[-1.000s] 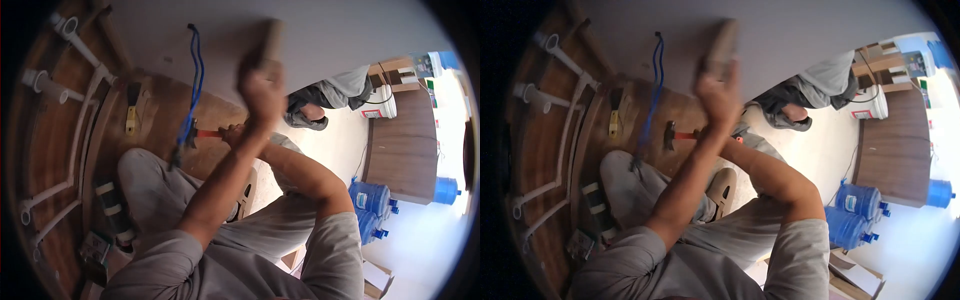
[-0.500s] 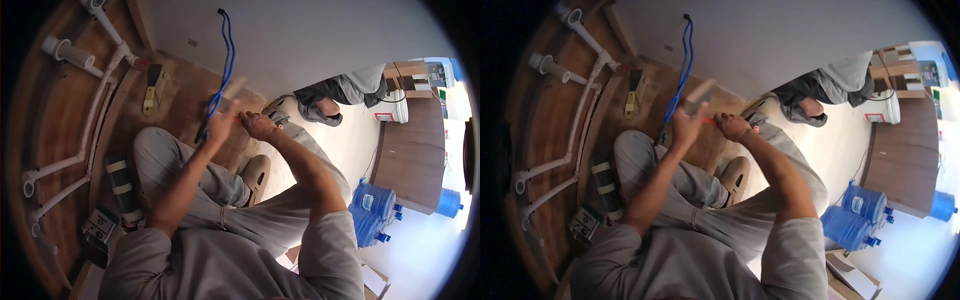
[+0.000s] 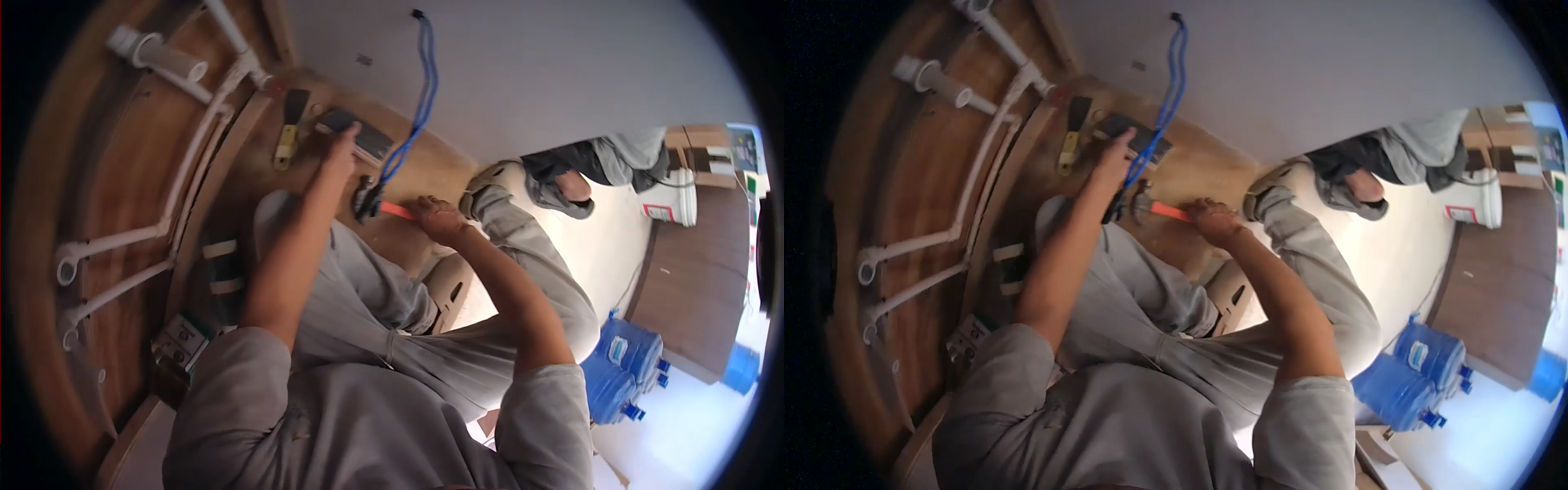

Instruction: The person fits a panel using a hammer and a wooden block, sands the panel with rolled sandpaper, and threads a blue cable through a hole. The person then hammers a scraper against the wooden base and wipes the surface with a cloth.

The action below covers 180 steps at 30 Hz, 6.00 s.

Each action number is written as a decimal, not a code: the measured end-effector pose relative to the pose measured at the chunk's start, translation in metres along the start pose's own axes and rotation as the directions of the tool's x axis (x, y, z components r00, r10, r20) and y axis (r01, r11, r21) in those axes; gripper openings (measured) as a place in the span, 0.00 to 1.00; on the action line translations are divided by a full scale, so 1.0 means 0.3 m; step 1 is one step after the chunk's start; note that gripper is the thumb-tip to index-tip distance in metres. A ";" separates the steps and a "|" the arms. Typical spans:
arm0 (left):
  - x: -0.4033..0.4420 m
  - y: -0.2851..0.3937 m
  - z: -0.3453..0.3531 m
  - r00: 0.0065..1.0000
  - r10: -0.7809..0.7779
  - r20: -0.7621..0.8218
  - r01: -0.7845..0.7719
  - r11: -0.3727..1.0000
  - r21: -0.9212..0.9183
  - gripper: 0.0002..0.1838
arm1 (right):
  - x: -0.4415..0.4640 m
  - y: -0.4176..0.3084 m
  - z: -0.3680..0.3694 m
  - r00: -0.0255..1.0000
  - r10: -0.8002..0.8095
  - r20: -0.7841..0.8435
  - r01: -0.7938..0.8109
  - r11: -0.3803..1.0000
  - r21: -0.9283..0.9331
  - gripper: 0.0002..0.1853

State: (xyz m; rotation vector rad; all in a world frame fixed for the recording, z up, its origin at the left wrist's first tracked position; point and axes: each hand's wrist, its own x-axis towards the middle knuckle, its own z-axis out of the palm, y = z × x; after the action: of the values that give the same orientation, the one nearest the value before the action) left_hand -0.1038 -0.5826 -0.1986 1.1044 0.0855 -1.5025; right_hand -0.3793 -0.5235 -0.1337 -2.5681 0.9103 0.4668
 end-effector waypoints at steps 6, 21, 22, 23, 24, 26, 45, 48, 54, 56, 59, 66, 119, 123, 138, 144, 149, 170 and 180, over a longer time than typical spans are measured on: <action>-0.391 0.123 -0.011 0.888 0.420 0.187 -0.431 0.618 0.657 0.23 | 0.035 0.038 -0.112 0.977 0.048 0.207 -0.023 0.992 -0.125 0.20; -0.981 0.191 -0.794 0.780 0.601 -0.175 0.373 -0.222 0.901 0.54 | 0.093 -0.040 -0.166 0.996 -0.077 0.049 0.078 0.997 -0.010 0.13; -0.974 0.155 -0.827 0.772 0.604 -0.199 0.388 -0.200 0.900 0.57 | 0.099 -0.041 -0.168 0.991 -0.124 0.057 0.126 0.991 -0.043 0.13; -0.969 0.149 -0.855 0.761 0.618 -0.198 0.368 -0.159 0.916 0.59 | 0.139 0.051 -0.067 0.977 -0.151 0.151 0.178 0.967 -0.184 0.15; -0.976 0.157 -0.901 0.731 0.677 -0.083 0.287 -0.195 0.938 0.59 | 0.139 0.053 -0.073 0.957 -0.253 0.143 0.279 0.936 -0.215 0.17; -0.986 0.185 -0.897 0.669 0.742 0.039 0.134 -0.172 0.976 0.53 | 0.081 -0.168 -0.325 0.982 0.052 0.180 -0.046 0.998 -0.037 0.20; -0.433 -0.183 0.461 0.944 0.303 0.127 -0.299 0.953 -0.047 0.22 | -0.271 -0.220 -0.617 0.881 -0.175 -0.439 0.140 0.984 -0.112 0.22; -0.176 -0.258 0.475 0.974 0.039 0.224 -0.031 0.999 -0.040 0.27 | -0.294 -0.073 -0.619 0.954 -0.118 -0.277 0.125 0.992 0.009 0.19; -0.120 -0.243 0.442 0.949 0.035 0.312 -0.024 0.999 -0.041 0.34 | -0.429 0.104 -0.856 0.723 0.214 -0.657 -0.153 0.977 0.150 0.19; -0.158 -0.216 0.487 0.948 0.045 0.316 -0.040 0.999 -0.022 0.34 | -0.364 0.098 -0.767 0.703 -0.081 -0.707 -0.112 0.968 -0.223 0.19; -0.194 -0.214 0.533 0.962 -0.019 0.271 -0.021 0.989 0.144 0.32 | -0.223 0.065 -0.562 0.878 -0.237 -0.415 -0.047 0.822 -0.567 0.33; -0.266 -0.168 0.606 0.876 0.269 0.400 -0.400 0.869 0.291 0.13 | -0.097 0.172 -0.473 0.843 -0.329 -0.427 -0.066 0.724 -0.687 0.33; -0.951 0.223 1.278 0.205 0.845 0.494 -0.940 0.030 0.340 0.41 | -0.396 0.083 -1.095 0.045 -0.480 -0.876 -0.314 0.826 -0.469 0.49; -0.875 0.276 1.151 0.344 0.845 0.409 -0.895 0.163 0.416 0.39 | -0.308 0.035 -1.065 0.269 -0.403 -0.875 -0.289 0.833 -0.472 0.42; -1.039 0.273 1.382 0.040 0.860 0.509 -0.913 -0.175 0.368 0.34 | -0.475 0.136 -1.207 0.016 -0.444 -0.896 -0.353 0.836 -0.420 0.46; -0.949 0.314 1.245 0.145 0.817 0.558 -0.917 -0.101 0.386 0.38 | -0.347 0.053 -1.123 0.078 -0.412 -0.908 -0.298 0.859 -0.416 0.50; -0.921 0.430 1.174 0.299 0.806 0.510 -0.870 0.010 0.494 0.33 | -0.226 0.050 -1.194 0.135 -0.513 -0.848 -0.273 0.803 -0.529 0.52; -0.719 -0.117 0.481 0.722 0.291 0.628 -0.682 0.144 0.717 0.45 | -0.474 -0.180 -0.728 0.926 0.010 -0.377 -0.038 0.997 -0.068 0.22; -0.647 0.205 0.147 0.642 0.512 0.571 -0.626 -0.080 0.776 0.19 | -0.538 0.046 -0.777 0.858 0.051 -0.510 -0.059 0.998 0.001 0.16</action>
State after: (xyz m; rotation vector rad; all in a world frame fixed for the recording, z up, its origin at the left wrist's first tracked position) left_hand -0.1106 -0.4847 -0.0150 1.6905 -1.5067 -0.5895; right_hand -0.4648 -0.5532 0.1353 -2.7324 1.1522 -0.2205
